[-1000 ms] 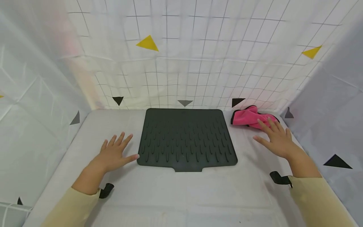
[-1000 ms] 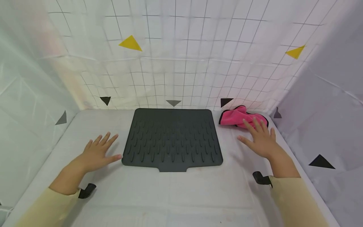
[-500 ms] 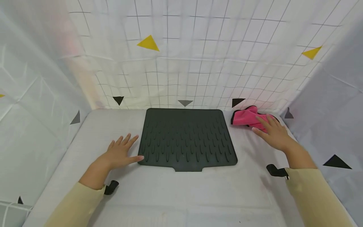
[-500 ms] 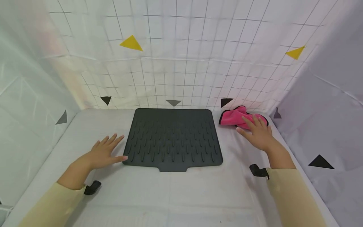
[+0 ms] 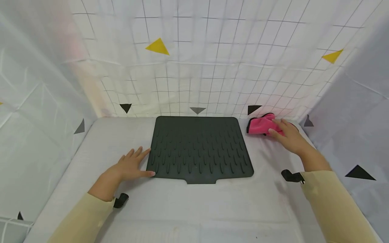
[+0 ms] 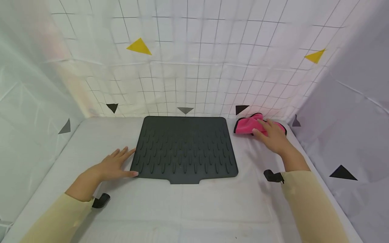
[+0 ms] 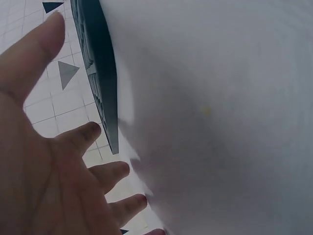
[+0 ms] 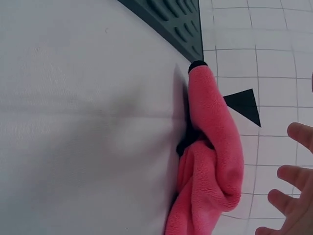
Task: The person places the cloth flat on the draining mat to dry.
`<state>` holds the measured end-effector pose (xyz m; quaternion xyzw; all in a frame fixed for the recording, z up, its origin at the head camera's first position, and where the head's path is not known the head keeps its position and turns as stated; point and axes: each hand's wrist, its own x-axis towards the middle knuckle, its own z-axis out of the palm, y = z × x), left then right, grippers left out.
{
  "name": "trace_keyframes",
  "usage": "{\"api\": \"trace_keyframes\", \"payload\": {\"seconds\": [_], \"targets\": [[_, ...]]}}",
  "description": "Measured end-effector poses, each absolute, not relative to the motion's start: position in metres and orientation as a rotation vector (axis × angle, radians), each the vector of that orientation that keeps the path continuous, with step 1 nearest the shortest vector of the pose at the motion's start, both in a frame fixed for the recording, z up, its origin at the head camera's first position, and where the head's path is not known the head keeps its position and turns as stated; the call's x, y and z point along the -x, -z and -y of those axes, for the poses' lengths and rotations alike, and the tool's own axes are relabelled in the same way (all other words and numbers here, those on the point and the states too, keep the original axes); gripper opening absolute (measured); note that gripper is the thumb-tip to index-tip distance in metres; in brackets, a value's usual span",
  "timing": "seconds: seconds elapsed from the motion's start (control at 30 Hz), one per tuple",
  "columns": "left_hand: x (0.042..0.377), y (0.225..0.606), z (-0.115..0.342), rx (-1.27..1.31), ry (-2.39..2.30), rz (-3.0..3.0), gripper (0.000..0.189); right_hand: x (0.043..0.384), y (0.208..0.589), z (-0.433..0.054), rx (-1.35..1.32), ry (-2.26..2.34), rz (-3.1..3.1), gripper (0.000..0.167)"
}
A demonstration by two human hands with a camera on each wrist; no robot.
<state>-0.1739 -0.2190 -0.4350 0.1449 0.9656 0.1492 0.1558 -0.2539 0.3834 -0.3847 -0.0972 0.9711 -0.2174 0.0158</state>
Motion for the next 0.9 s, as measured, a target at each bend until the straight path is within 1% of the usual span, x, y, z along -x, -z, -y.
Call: {"api": "trace_keyframes", "payload": {"seconds": [0.27, 0.47, 0.9], "targets": [[0.174, 0.439, 0.218, -0.410, -0.396, -2.764, 0.105, 0.262, 0.399, -0.393, 0.278, 0.756, -3.104, 0.068], [0.175, 0.439, 0.218, -0.407, -0.389, -2.762, 0.105, 0.269, 0.413, -0.403, 0.293, 0.896, -3.214, 0.058], [0.173, 0.439, 0.217, -0.390, -0.380, -2.762, 0.105, 0.280, 0.431, -0.406, 0.014, 1.027, -3.199, 0.059]]}}
